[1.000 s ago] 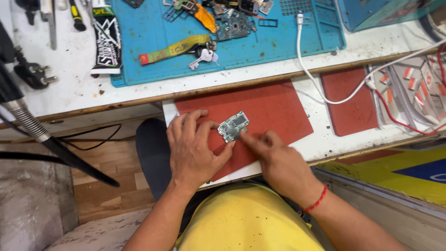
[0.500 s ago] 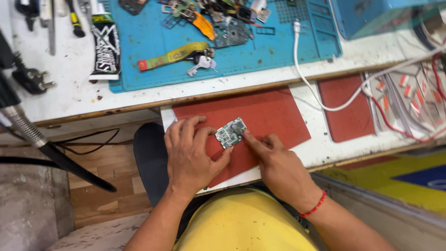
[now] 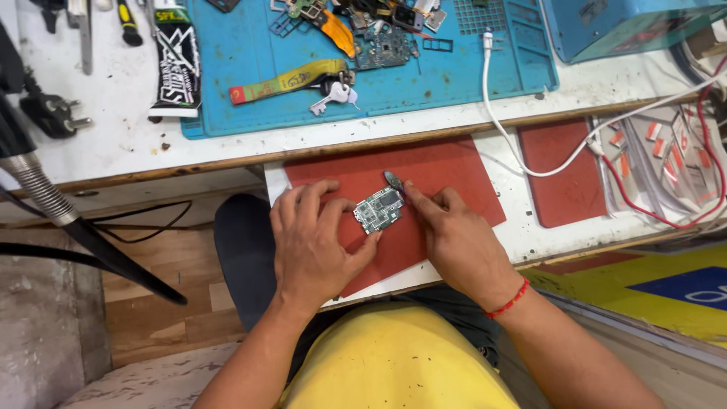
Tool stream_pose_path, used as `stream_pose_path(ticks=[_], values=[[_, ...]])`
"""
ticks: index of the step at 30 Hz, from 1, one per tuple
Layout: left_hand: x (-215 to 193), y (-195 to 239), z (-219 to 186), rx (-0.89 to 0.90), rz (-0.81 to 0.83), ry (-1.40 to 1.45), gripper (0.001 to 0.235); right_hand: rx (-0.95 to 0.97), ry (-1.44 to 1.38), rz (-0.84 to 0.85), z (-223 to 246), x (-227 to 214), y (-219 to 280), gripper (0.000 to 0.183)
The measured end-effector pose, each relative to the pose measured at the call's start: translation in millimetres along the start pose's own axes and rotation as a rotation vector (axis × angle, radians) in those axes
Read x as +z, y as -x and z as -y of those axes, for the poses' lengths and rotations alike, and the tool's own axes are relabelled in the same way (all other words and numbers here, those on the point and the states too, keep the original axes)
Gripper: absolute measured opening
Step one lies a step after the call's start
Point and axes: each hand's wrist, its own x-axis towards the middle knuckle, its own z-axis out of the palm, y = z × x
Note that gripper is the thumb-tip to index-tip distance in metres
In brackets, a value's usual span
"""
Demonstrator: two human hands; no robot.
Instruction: The person works on a small circuit board placed on a red mat. They repeatedly rub the board's surface with a small tool, then use a hot air gun to apply heat to specific areas. The person continues to rub and inspect the board throughout the clip.
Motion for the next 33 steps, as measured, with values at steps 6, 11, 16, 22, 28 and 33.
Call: stream_pose_path(ticks=[6, 11, 16, 22, 28, 33], values=[[0, -1, 0, 0.008, -0.02, 0.025, 0.046, -0.011, 0.049, 0.058, -2, 0, 1, 0.06], [-1, 2, 2, 0.041, -0.036, 0.029, 0.049, -0.168, -0.008, 0.041, -4, 8, 12, 0.063], [-2, 4, 2, 0.007, -0.024, 0.053, 0.046, -0.142, -0.033, 0.006, -4, 10, 8, 0.061], [1, 4, 4, 0.026, -0.04, 0.049, 0.046, -0.093, 0.034, 0.083, -8, 6, 5, 0.064], [-23, 4, 8, 0.112, -0.195, 0.098, 0.05, -0.123, -0.209, -0.295, -49, -5, 7, 0.035], [-96, -3, 57, -0.01, -0.66, -0.5, 0.049, -0.043, 0.278, -0.661, -80, -14, 16, 0.043]])
